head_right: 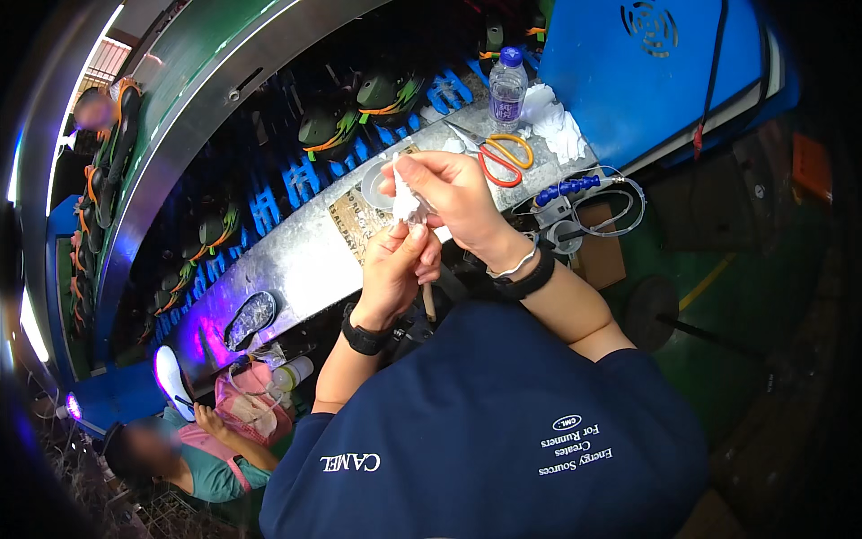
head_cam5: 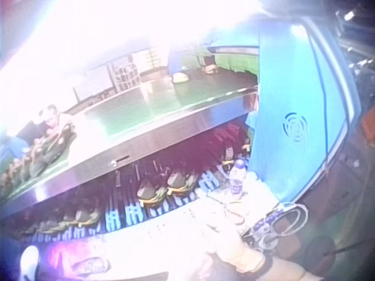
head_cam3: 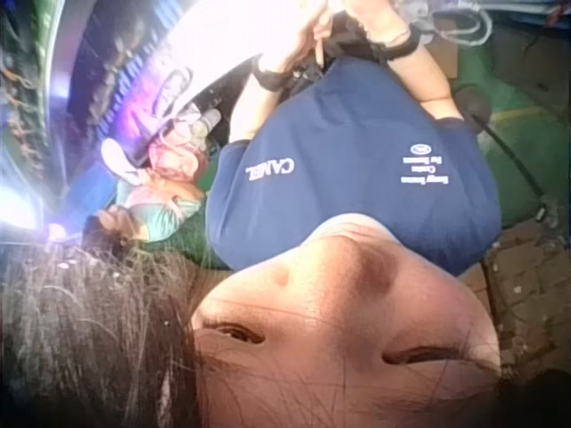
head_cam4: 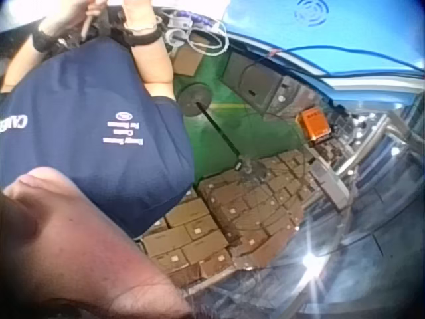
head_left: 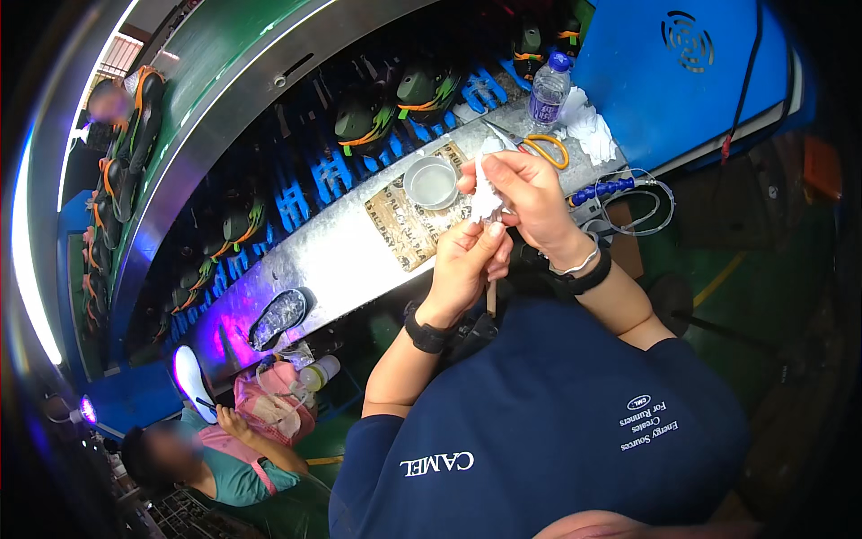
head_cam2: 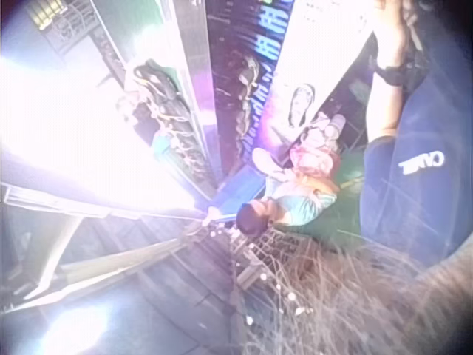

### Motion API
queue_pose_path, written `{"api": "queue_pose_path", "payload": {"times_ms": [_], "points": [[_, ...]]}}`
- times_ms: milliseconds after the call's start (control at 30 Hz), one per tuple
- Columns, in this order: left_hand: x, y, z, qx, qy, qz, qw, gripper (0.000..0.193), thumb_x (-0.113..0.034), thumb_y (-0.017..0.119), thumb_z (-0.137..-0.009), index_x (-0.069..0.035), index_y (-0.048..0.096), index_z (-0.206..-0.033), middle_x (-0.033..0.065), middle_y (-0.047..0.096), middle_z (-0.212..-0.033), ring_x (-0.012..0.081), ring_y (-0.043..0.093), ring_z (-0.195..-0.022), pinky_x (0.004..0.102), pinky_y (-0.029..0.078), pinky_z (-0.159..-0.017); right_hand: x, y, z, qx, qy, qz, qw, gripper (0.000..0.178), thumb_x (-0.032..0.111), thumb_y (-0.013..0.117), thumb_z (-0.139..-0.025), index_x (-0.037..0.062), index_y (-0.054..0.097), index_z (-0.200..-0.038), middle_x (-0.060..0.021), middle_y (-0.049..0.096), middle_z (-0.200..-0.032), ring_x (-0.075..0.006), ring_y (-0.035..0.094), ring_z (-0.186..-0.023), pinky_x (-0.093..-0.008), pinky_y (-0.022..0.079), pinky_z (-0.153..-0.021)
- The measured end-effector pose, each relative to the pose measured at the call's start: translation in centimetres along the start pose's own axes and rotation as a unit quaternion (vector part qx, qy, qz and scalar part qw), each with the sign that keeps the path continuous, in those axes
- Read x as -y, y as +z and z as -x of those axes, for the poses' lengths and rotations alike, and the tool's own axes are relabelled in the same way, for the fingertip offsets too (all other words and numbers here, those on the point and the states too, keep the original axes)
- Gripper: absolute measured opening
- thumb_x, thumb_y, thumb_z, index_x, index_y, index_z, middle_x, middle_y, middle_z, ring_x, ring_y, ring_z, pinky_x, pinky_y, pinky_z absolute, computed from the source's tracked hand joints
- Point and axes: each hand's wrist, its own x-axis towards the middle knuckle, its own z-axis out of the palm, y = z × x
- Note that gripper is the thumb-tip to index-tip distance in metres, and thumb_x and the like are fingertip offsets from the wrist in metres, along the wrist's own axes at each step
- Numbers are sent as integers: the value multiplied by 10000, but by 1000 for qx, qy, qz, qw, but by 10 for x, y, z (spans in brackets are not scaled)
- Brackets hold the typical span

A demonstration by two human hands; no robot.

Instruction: Applying adhesive to the edges of shoe soles using a brush, placing completed soles on a conveyor belt, and trimming materials with scissors.

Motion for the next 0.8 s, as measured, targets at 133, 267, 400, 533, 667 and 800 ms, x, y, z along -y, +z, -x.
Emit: {"api": "queue_pose_path", "payload": {"times_ms": [133,267,400,533,667,800], "points": [[-1,2,3,-40,11,-16,999,164,-162,452,-863,-5,486,-892,21,424,-610,58,319,-480,187,284,-422,-13,6,0,-22,-37,72,996,266,216,451,-865,-24,567,-851,-71,590,-779,-78,545,-658,-172,422,-529],[-3,-1,1,-29,24,14,999,135,-153,462,-858,-22,468,-827,18,425,-607,55,314,-464,182,274,-404,-26,5,9,1,3,-11,1000,245,201,479,-851,-22,579,-821,-45,585,-706,-37,494,-527,-145,372,-433],[-6,-7,-4,-52,37,-38,997,129,-151,459,-860,-31,466,-813,6,431,-604,47,327,-459,177,284,-408,-25,6,5,19,31,-39,999,266,199,481,-847,-53,565,-858,-70,584,-688,-71,518,-533,-162,388,-441],[0,-24,-13,-89,85,-193,974,121,-111,444,-856,-6,481,-904,5,464,-699,70,405,-571,197,344,-512,-27,-1,-9,30,-17,66,997,253,138,497,-829,-79,528,-956,-120,591,-860,-140,564,-759,-236,452,-668],[9,-38,-16,-93,145,-292,941,269,-11,468,-803,53,458,-1064,74,484,-896,145,506,-830,250,425,-716,-46,-11,-17,15,-26,209,977,196,102,499,-812,-33,535,-949,-47,578,-719,-63,530,-630,-201,439,-561],[8,-61,-1,-85,132,-303,940,382,24,479,-800,44,391,-1171,101,488,-1057,165,491,-1009,262,412,-835,-51,-57,-52,-25,29,214,976,166,143,415,-856,-5,474,-901,-60,541,-628,-118,529,-543,-234,454,-535]]}}
